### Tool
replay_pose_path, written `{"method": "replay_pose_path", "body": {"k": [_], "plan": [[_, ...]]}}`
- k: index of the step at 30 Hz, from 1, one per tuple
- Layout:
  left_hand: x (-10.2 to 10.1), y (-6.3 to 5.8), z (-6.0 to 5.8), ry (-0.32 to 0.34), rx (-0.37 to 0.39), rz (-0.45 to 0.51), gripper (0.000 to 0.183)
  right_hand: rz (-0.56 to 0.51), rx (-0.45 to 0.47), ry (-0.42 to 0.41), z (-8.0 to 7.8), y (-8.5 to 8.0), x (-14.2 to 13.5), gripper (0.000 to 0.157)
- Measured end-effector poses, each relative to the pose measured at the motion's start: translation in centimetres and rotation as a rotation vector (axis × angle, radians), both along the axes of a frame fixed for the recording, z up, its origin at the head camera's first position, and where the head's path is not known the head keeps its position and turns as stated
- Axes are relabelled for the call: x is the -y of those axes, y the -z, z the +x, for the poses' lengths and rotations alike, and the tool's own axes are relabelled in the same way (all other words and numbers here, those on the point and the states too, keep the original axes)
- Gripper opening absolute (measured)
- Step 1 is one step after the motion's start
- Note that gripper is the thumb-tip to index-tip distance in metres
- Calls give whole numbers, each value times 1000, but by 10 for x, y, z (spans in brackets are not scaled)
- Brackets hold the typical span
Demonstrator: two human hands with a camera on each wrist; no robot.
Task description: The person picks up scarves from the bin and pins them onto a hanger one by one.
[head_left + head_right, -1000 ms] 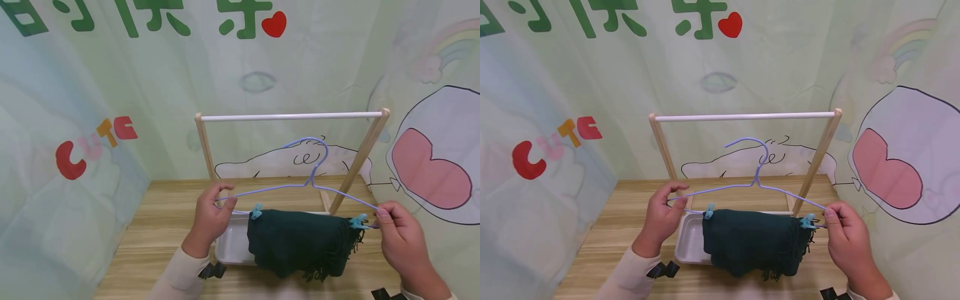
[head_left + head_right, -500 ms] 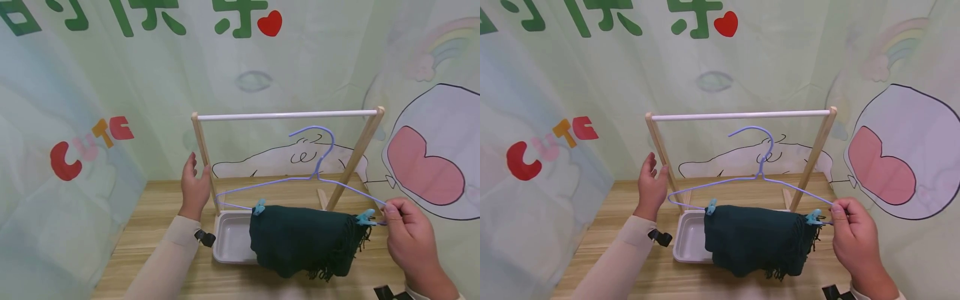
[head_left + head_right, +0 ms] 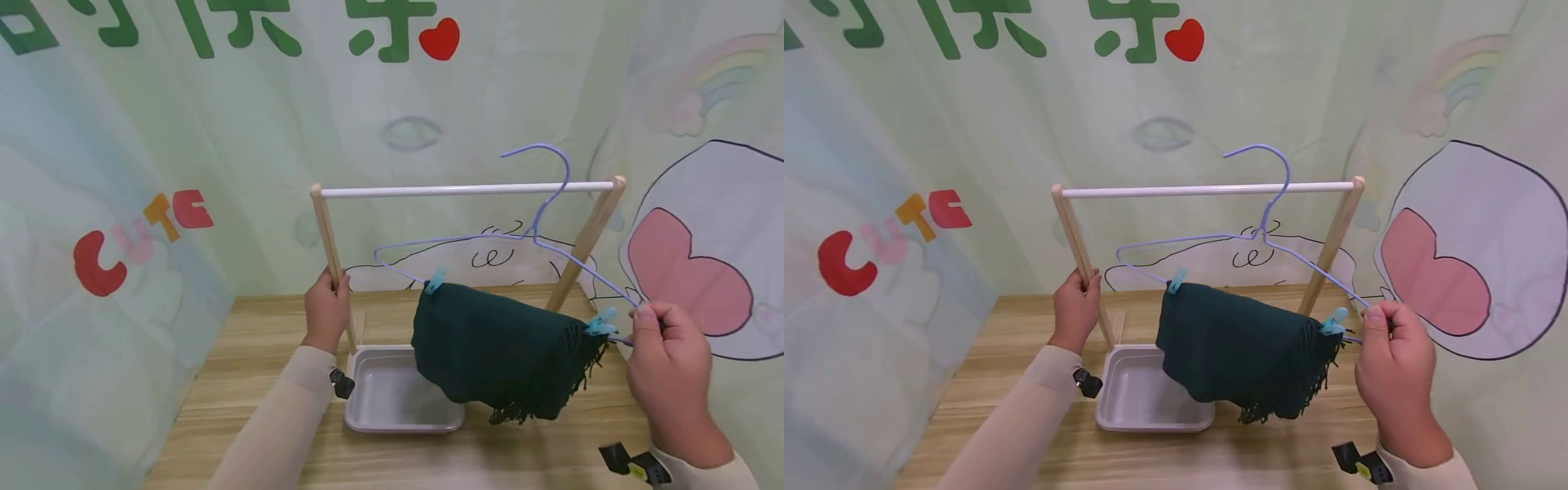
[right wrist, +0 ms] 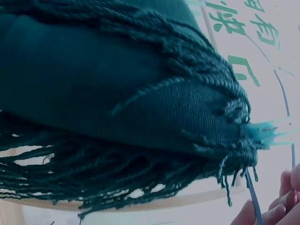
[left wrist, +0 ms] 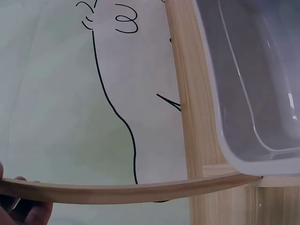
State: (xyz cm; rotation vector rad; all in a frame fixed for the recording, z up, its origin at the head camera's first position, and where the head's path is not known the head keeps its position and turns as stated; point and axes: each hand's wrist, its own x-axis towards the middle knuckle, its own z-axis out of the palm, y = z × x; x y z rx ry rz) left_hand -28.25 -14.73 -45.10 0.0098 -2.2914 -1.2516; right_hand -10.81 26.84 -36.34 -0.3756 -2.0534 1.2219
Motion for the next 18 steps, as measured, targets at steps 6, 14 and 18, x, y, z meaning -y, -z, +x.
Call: {"method": "replay_pose_path", "body": {"k": [6,14,18], "plan": [[-2,0,-1,10,31,5,26,-10,60,-3,-22,-3,14,26],[0,4,-2,10,5,-7,26,63,93,-18,-50,17,34,35],[3,4,0,4,-1,-20,26,49,156,-39,-52,29,44,36]]}}
